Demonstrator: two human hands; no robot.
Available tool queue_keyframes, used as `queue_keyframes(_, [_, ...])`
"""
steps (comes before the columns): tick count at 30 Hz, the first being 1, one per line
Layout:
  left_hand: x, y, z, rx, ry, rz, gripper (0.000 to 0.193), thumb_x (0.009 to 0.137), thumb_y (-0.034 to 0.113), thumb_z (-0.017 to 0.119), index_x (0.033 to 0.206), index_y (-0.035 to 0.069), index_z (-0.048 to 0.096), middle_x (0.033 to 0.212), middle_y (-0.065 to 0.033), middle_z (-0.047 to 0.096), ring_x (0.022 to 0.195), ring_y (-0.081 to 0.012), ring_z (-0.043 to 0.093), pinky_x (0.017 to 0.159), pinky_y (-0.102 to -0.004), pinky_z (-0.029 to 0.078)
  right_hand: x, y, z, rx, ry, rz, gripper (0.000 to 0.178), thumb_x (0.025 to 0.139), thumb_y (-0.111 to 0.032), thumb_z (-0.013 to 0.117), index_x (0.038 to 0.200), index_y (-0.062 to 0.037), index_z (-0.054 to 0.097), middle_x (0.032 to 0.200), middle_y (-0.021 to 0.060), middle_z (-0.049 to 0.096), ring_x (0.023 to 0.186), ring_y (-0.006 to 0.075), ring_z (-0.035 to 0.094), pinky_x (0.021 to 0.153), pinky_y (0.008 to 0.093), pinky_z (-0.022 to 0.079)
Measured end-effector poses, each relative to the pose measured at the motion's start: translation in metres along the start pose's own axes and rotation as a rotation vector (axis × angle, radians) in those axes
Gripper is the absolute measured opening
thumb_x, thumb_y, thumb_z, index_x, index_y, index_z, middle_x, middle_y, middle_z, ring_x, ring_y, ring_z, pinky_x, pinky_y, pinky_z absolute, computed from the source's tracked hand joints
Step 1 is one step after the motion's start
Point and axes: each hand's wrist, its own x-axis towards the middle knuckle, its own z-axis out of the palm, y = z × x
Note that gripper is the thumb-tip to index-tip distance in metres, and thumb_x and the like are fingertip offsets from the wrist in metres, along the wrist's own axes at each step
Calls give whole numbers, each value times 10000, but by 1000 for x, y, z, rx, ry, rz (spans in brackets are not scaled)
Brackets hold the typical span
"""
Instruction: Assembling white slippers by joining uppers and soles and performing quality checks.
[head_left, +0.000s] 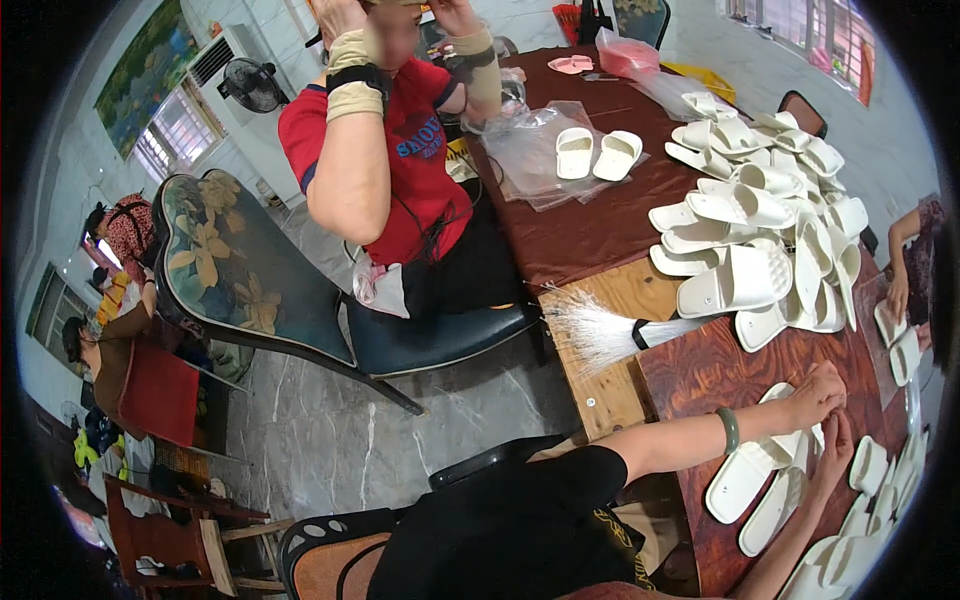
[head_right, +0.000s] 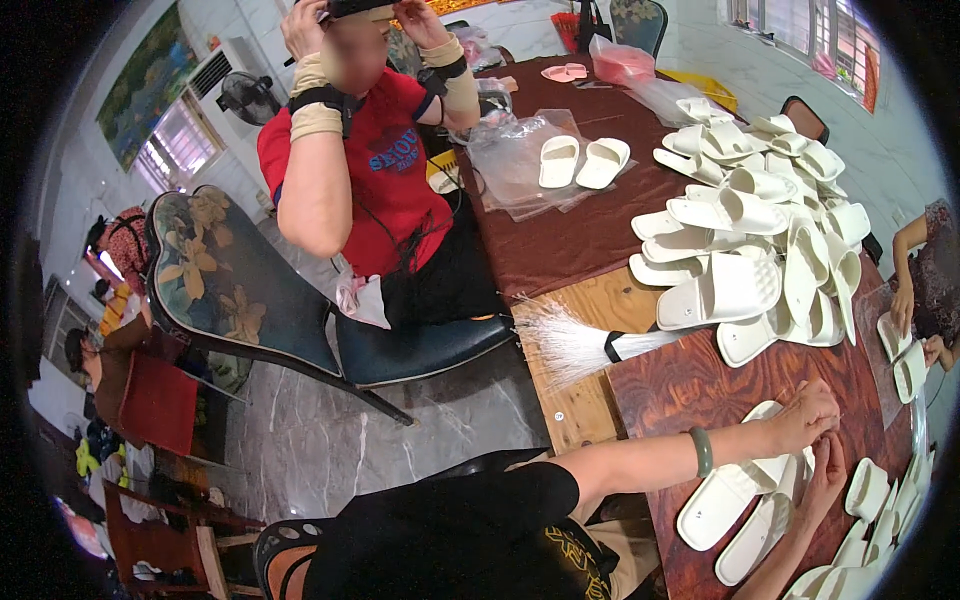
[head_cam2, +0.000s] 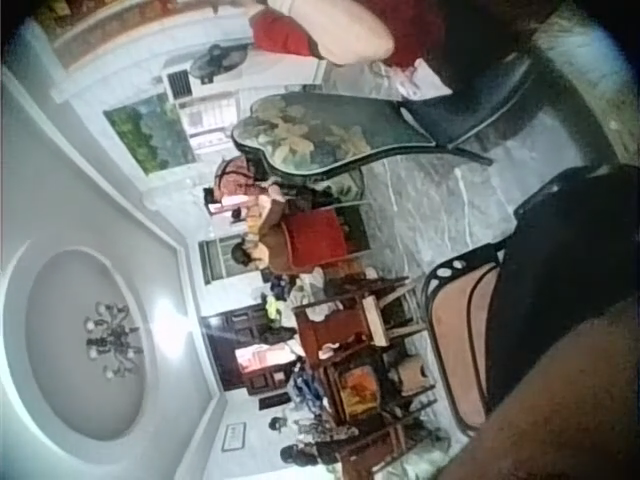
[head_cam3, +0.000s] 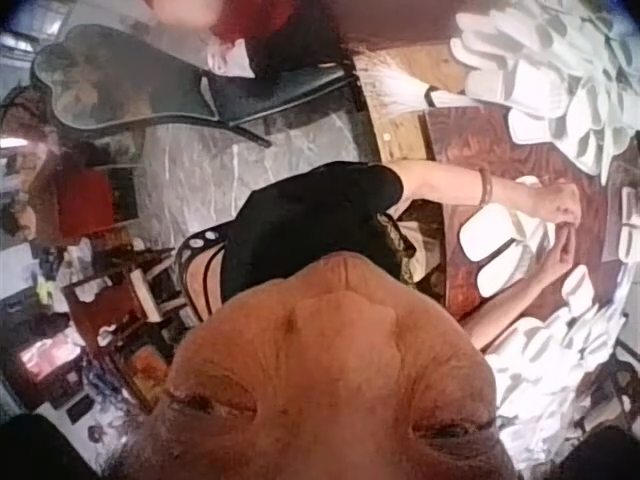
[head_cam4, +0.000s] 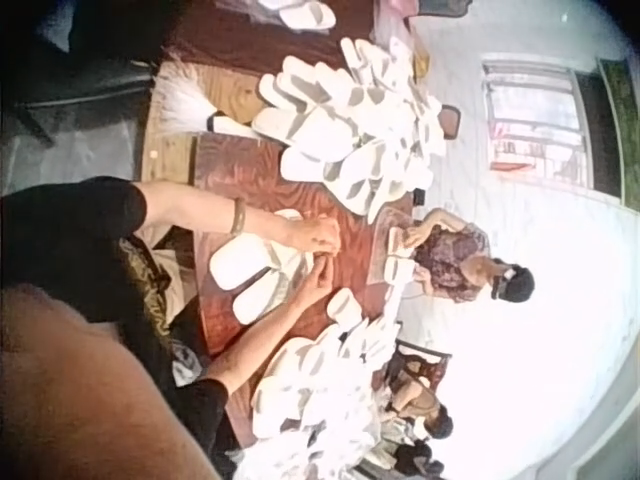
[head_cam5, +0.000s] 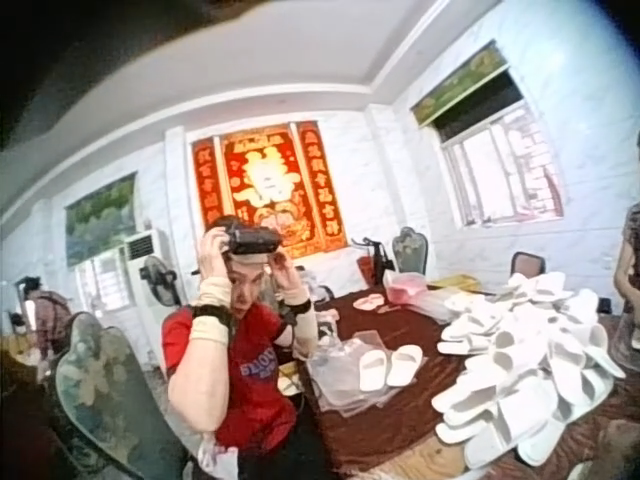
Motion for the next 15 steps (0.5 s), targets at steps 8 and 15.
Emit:
queue_keyframes(8, [9,-32,-7,121,-43,101,91,765,95,606,681,64,591,791,-54,574,880,-245,478,825,-390,350,-2,-25,31,331,2,201,226,935,-140,536,1106,6,560,999,36,620,853,92,591,727,204,469])
queue_keyframes(15, [2,-8,-9,-87,-247,113,64,726,75,604,664,64,618,779,-95,555,874,-248,493,889,-391,356,-13,-41,21,164,261,333,308,918,-138,549,1187,13,555,1027,43,619,831,87,569,630,171,441])
